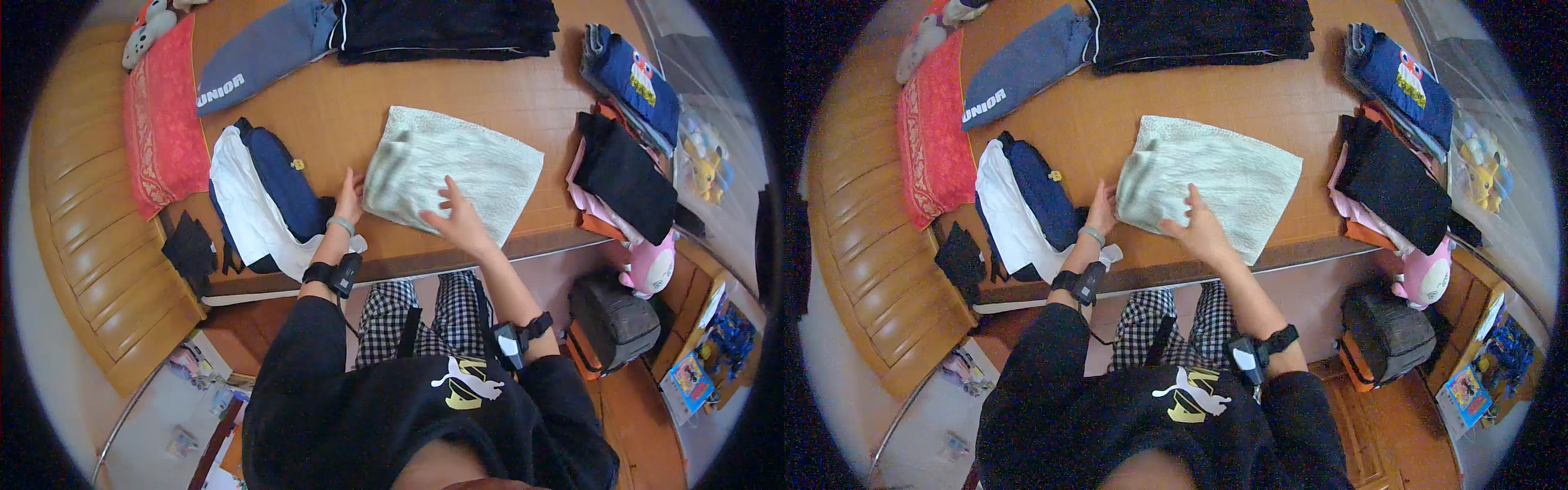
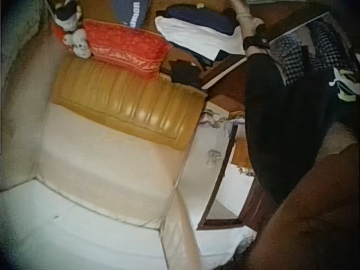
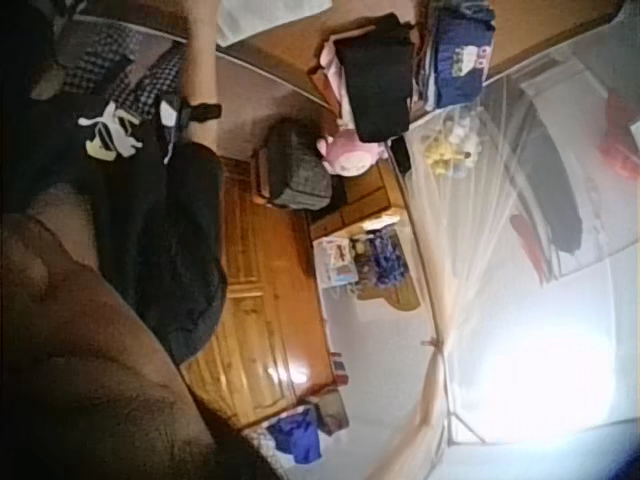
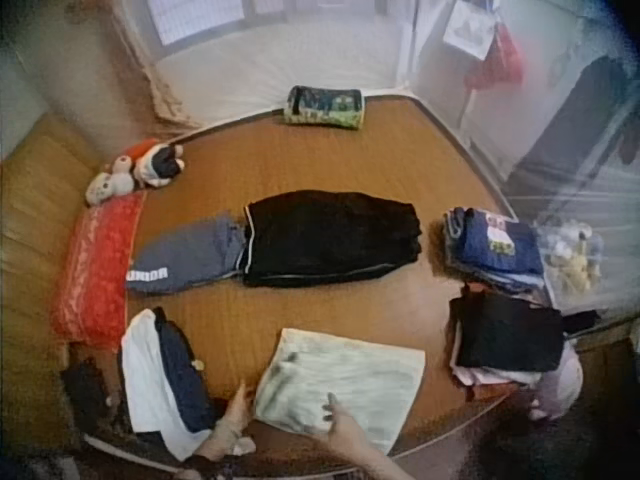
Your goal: The person takes several garments out of a wardrobe, places them on a bed, and folds them individually, including shorts, a T-shirt, and a long-sleeved shirt.
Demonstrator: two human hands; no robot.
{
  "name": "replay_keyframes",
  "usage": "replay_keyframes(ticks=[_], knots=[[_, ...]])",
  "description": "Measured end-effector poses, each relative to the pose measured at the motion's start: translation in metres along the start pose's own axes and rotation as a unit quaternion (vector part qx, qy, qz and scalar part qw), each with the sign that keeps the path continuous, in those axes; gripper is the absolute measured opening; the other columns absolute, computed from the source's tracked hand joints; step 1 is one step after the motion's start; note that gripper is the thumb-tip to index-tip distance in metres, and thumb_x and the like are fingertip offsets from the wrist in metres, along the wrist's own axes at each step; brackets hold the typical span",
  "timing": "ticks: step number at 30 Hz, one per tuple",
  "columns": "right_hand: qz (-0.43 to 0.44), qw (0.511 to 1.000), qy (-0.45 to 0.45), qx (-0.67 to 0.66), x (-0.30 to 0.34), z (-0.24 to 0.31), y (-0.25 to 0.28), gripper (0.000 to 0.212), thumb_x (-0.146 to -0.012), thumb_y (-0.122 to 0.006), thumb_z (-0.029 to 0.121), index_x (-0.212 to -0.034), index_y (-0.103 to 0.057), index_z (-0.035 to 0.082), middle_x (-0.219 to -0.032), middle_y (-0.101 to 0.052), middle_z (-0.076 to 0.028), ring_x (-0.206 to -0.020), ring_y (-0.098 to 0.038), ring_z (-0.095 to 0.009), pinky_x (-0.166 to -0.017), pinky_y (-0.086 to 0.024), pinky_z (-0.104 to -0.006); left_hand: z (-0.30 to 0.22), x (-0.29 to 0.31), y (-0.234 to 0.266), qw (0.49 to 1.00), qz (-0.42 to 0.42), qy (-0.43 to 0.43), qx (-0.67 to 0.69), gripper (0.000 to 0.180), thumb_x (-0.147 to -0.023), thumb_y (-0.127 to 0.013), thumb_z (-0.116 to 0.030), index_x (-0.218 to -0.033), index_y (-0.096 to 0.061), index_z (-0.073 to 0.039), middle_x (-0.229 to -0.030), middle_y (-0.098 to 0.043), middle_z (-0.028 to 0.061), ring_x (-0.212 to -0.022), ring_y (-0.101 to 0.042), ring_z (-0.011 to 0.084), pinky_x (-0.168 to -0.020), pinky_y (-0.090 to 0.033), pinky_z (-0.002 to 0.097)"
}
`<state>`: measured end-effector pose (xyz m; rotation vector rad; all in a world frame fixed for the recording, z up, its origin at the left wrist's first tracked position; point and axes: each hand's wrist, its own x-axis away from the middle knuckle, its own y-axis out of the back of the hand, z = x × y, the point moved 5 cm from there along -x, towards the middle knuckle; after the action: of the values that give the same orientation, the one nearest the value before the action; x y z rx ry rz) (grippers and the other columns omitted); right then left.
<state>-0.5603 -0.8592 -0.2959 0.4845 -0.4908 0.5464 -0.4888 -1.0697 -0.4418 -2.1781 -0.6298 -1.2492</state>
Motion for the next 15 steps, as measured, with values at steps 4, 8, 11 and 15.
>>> replay_keyframes(ticks=[4,8,11,15], knots=[[-0.208,0.978,-0.005,0.017,-0.004,-0.085,0.054,0.057,-0.064,-0.063,0.019,-0.109,-0.037,-0.005,-0.101,-0.046,-0.019,-0.084,-0.049,-0.025,-0.073,-0.04,-0.0329,-0.011,-0.008,0.005,0.996,0.017,-0.054,-0.063,0.053,-0.077,-0.04,-0.048,-0.107,-0.042,-0.004,-0.1,-0.049,0.0082,-0.088,-0.048,0.017,-0.072,-0.04,0.0307],[-0.369,0.923,-0.085,0.065,0.009,-0.186,0.105,0.046,-0.063,-0.065,0.018,-0.095,-0.042,-0.007,-0.083,-0.052,-0.015,-0.072,-0.052,-0.022,-0.065,-0.043,-0.0297,-0.021,-0.022,0.002,0.965,-0.023,-0.077,-0.248,0.053,-0.06,-0.069,-0.027,-0.096,-0.047,0.005,-0.084,-0.054,0.0114,-0.071,-0.052,0.0139,-0.064,-0.041,0.0248],[-0.174,0.942,-0.232,-0.17,-0.005,-0.228,0.083,0.046,-0.064,-0.066,0.02,-0.093,-0.044,-0.008,-0.076,-0.054,-0.012,-0.066,-0.052,-0.018,-0.059,-0.044,-0.0278,-0.016,-0.019,-0.001,0.97,0.034,-0.05,-0.235,0.049,-0.062,-0.068,-0.024,-0.096,-0.048,0.005,-0.084,-0.055,0.0105,-0.07,-0.053,0.0151,-0.062,-0.043,0.026],[-0.172,0.953,-0.164,-0.188,-0.011,-0.229,0.058,0.03,-0.073,-0.052,0.011,-0.099,-0.046,-0.005,-0.09,-0.054,-0.01,-0.079,-0.051,-0.017,-0.069,-0.042,-0.0282,-0.017,0.01,-0.039,0.978,0.082,0.048,-0.188,0.041,-0.068,-0.061,-0.012,-0.102,-0.044,0.003,-0.092,-0.054,0.0109,-0.078,-0.055,0.019,-0.069,-0.045,0.0298]])
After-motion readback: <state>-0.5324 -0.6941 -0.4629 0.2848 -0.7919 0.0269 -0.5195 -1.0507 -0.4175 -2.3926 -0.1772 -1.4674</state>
